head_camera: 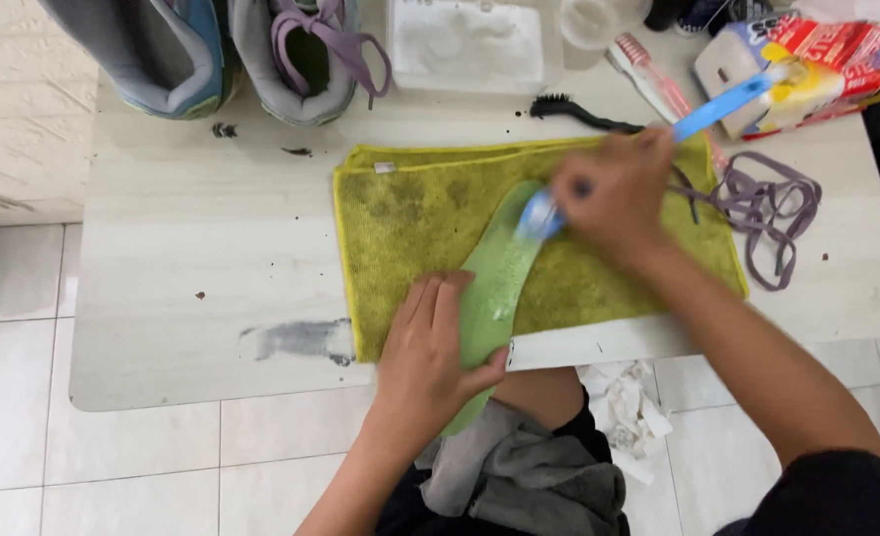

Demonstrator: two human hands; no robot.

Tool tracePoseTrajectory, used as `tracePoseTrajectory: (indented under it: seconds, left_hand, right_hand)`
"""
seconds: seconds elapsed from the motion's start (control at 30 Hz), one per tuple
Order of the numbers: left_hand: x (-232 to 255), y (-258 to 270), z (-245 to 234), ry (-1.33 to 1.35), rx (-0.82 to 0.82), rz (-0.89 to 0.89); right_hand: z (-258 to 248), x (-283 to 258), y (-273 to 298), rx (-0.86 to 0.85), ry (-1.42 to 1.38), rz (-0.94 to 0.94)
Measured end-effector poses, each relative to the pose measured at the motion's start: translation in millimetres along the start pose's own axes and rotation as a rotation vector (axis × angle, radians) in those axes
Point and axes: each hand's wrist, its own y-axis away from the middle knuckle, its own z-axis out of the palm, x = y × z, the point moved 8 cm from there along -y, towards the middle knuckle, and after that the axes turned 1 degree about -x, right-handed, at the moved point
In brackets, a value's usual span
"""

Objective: Scrubbing a shoe insole with a brush and cleaning solution on a workspace

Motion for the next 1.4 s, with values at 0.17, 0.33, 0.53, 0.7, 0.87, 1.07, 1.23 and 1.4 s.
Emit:
tracePoseTrajectory:
  seconds: [0.17,0.33,0.53,0.7,0.87,1.07,1.23,1.4]
  left_hand:
    - [0.7,-2.4,-1.0,-0.038,0.011,0.006]
    - [0.9,-2.0,0.0,-0.055,0.032,0.016]
    - [0.7,-1.7,1.7,-0.026,0.028,0.024]
    - [2.3,-0.2,0.2,-0.025,0.026,0.022]
    - [2.7,-3.6,-1.3,0.011,0.031,0.021]
    - [-0.9,-1.0,1.9,0.006,0.003,0.000]
    - [-2.1,-1.5,3.5,0.019,-0.004,-0.003]
    - [-2.8,-1.3,2.5,-0.003,0.005,-0.009]
  right_hand:
    - [-7.4,-29.4,-2.2,-0.076,-0.073,0.095]
    - [7.1,22.4,-12.3,-0.015,-0.019,0.091]
    - [-28.0,-76.1,-6.7,0.012,-0.124,-0.167]
    - [-9.9,5.9,-24.3,-0.110,-0.082,0.218]
    - [-14.2,-67.9,-10.2,-0.036,-0.196,-0.157]
    - [4.3,10.7,-24.5,0.062,0.047,0.096]
    - [-1.2,-49.2,-13.1,-0.040,-0.194,-0.094]
    - [7.3,-4.4,-30.0,-0.021,0.006,0.078]
